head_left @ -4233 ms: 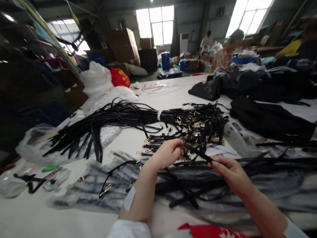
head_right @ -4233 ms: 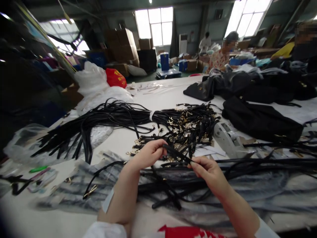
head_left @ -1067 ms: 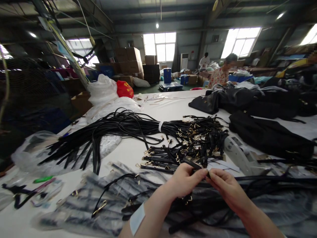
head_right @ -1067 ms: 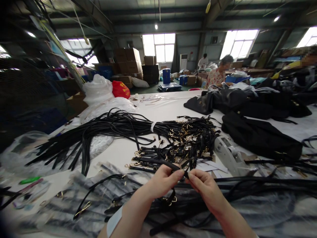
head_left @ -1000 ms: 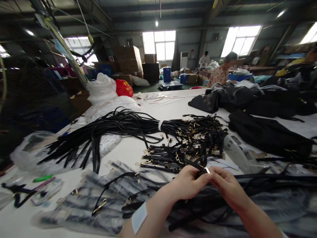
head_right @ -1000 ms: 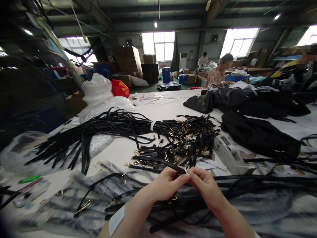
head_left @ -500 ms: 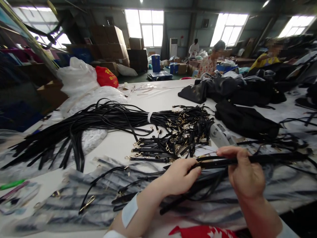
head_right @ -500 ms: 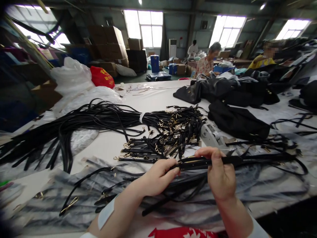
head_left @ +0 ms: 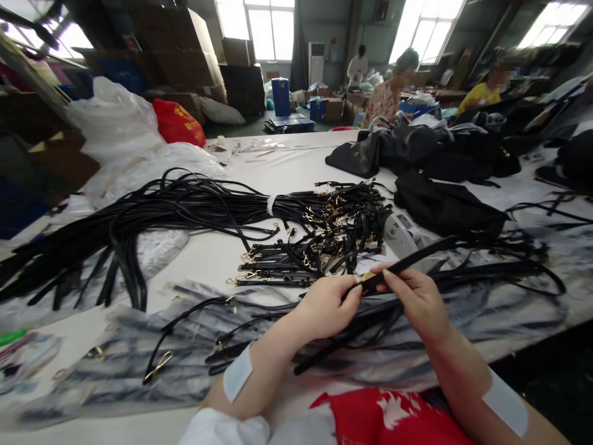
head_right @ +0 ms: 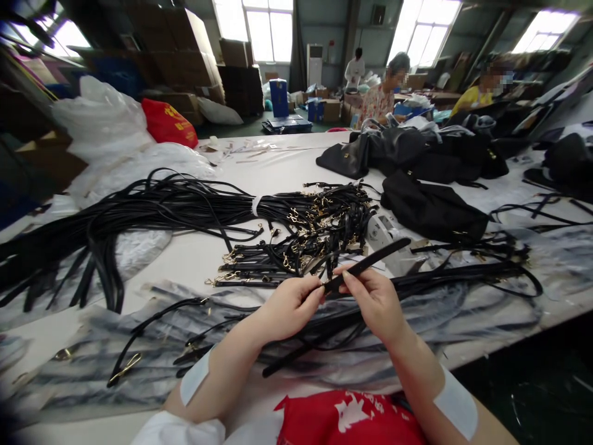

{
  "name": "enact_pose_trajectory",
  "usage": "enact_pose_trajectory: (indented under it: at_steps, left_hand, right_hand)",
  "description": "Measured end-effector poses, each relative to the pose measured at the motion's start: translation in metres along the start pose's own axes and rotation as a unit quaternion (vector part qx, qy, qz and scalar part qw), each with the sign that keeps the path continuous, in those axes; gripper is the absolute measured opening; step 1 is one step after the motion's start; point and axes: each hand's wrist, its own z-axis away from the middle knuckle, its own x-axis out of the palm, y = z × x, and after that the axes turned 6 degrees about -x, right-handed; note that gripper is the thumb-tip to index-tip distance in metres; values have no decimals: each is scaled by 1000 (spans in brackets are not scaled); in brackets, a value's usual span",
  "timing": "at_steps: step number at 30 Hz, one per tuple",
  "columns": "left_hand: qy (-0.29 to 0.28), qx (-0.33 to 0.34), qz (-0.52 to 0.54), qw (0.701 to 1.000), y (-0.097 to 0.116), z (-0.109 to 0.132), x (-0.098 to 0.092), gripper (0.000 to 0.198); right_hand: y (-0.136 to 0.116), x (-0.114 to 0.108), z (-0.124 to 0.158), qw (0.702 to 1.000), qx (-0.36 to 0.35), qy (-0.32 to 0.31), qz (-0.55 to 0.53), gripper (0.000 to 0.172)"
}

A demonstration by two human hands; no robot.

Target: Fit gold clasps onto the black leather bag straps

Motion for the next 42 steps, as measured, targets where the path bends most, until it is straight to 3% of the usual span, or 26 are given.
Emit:
enact_pose_trajectory:
  at_steps: [7,14,28,34,42]
  left_hand:
    - [12,-1,-9,1000,-4,-4,2,25]
    - [28,-20,3,999,-5,-5,4,26]
    - [-31,8,20,999,-4,0,-3,11]
    - [-74,16,16,997,-2,2,-10,17]
    - [-56,7,12,998,-2,-1,-8,20]
  right_hand:
    - [13,-3,-1,1000,-17,18,-13,32]
    - [24,-3,5,999,8,29,-42,32]
    - [29,-4,5,999,-30,44,-12,31]
    - [32,-5,3,998,-46,45,-2,30]
    - [29,-4,5,998,-49,38,25,31]
